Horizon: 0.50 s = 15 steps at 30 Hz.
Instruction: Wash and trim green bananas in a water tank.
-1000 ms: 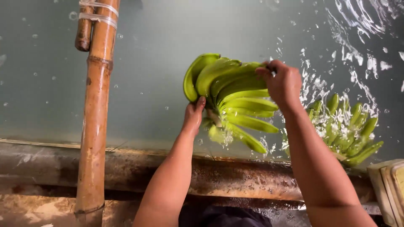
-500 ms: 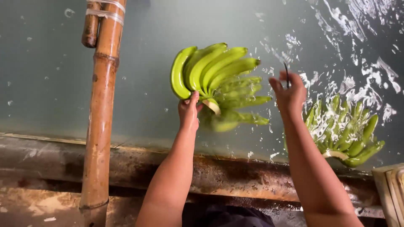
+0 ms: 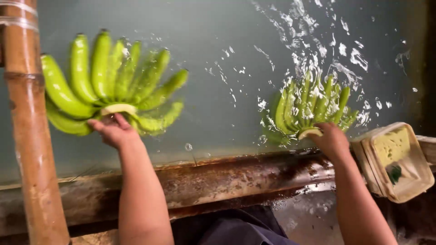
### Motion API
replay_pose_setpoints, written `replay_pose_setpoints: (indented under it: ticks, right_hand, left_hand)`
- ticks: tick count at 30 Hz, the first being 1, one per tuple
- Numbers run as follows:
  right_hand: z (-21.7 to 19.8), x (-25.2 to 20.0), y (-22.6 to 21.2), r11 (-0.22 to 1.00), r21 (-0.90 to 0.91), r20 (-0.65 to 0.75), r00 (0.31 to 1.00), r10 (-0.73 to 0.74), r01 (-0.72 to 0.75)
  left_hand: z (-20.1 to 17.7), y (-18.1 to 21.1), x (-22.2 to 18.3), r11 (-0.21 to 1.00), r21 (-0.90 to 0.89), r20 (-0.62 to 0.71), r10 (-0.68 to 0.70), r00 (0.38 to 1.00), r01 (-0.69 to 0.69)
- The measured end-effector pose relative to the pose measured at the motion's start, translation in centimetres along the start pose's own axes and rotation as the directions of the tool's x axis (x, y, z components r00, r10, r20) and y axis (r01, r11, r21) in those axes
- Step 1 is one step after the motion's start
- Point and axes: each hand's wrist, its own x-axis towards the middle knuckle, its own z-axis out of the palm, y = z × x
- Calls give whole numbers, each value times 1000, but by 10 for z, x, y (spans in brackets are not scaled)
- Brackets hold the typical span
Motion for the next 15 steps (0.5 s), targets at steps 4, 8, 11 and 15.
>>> replay_pose_setpoints:
  ticks: [4,8,11,15]
  right_hand:
    - [-9,-20,-20,990,-114,5,997,-76,76]
    - [17,0,9,992,-121,8,1000,-26,27]
    - [16,-3,-3,998,-56,-39,999,20,-22]
    - [25,4,-7,975,109,-305,940,-153,194]
  left_hand:
    - [-2,4,6,997,-6,0,80,997,-80]
    - [5,3,-4,865,321,-39,419,907,-385]
    - [-10,-6,21,658,455,61,649,758,-600]
    - [6,-11,-24,325,464,370,774,514,-824]
